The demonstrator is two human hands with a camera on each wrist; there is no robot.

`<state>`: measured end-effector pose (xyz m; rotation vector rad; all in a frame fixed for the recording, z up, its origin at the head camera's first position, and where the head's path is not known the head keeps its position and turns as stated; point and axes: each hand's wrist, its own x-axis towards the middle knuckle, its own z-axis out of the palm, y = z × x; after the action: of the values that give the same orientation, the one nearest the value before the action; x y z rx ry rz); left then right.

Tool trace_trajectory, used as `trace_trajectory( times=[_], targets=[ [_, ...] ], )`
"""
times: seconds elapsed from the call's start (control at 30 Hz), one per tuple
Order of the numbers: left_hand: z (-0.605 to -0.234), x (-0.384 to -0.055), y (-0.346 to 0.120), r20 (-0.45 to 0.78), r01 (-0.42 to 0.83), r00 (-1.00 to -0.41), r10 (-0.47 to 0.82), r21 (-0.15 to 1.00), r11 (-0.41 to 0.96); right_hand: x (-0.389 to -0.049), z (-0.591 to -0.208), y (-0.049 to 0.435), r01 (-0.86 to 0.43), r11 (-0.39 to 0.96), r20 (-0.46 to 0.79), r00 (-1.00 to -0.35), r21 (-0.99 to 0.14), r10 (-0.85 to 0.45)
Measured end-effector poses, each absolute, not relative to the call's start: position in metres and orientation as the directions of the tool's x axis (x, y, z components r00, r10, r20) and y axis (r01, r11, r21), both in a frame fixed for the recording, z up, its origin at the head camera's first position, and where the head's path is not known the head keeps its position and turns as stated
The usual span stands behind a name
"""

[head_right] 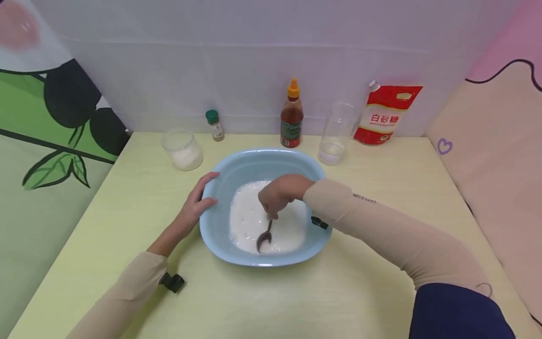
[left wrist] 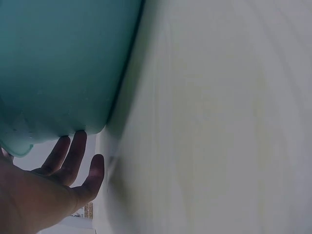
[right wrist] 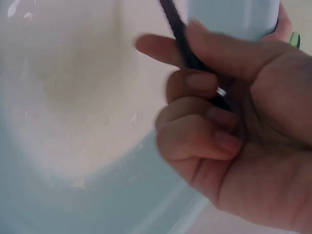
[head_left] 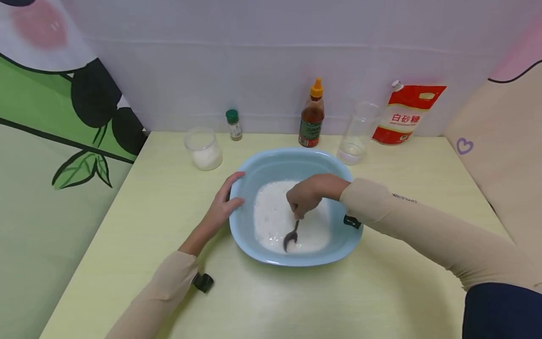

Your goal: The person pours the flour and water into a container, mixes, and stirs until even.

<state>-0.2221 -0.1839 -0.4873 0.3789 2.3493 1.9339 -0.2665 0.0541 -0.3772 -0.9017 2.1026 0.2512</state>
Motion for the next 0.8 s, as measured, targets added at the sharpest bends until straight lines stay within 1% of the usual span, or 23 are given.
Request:
trace_trajectory(
  times=[0.1, 0.2, 0.27, 0.37, 0.47, 0.57, 0.63, 0.7, 0.8],
  targets=[
    [-0.483, -0.223, -0.182, 0.094, 0.139, -0.966, 0.24, 0.975, 0.176, -0.269, -0.377, 0.047, -0.657, 0.724, -0.668, -0.445, -0.209, -0.597],
    [-0.482, -0.222, -0.181, 0.1, 0.144, -0.966, 0.238, 0.974, 0.176, -0.272, -0.377, 0.043, -0.661, 0.723, -0.55, -0.534, -0.202, -0.642],
    [-0.482, -0.222, -0.181, 0.104, 0.149, -0.965, 0.24, 0.972, 0.18, -0.275, -0.377, 0.043, -0.667, 0.726, -0.467, -0.595, -0.167, -0.654],
    [-0.482, -0.221, -0.18, 0.101, 0.145, -0.966, 0.239, 0.973, 0.178, -0.279, -0.376, 0.048, -0.661, 0.743, -0.354, -0.674, -0.102, -0.648],
    [-0.481, -0.221, -0.18, 0.096, 0.139, -0.968, 0.231, 0.974, 0.179, -0.283, -0.374, 0.054, -0.654, 0.756, -0.27, -0.727, -0.005, -0.631],
    [-0.482, -0.22, -0.181, 0.094, 0.137, -0.969, 0.229, 0.974, 0.181, -0.285, -0.373, 0.062, -0.633, 0.765, -0.208, -0.769, 0.119, -0.604],
    [-0.482, -0.22, -0.182, 0.091, 0.135, -0.969, 0.231, 0.974, 0.182, -0.284, -0.372, 0.067, -0.608, 0.766, -0.198, -0.793, 0.208, -0.575],
    [-0.483, -0.221, -0.182, 0.089, 0.134, -0.968, 0.236, 0.974, 0.182, -0.282, -0.371, 0.072, -0.59, 0.755, -0.216, -0.807, 0.285, -0.549],
    [-0.484, -0.222, -0.183, 0.094, 0.14, -0.966, 0.24, 0.974, 0.181, -0.276, -0.368, 0.077, -0.591, 0.729, -0.284, -0.806, 0.345, -0.519]
  ],
)
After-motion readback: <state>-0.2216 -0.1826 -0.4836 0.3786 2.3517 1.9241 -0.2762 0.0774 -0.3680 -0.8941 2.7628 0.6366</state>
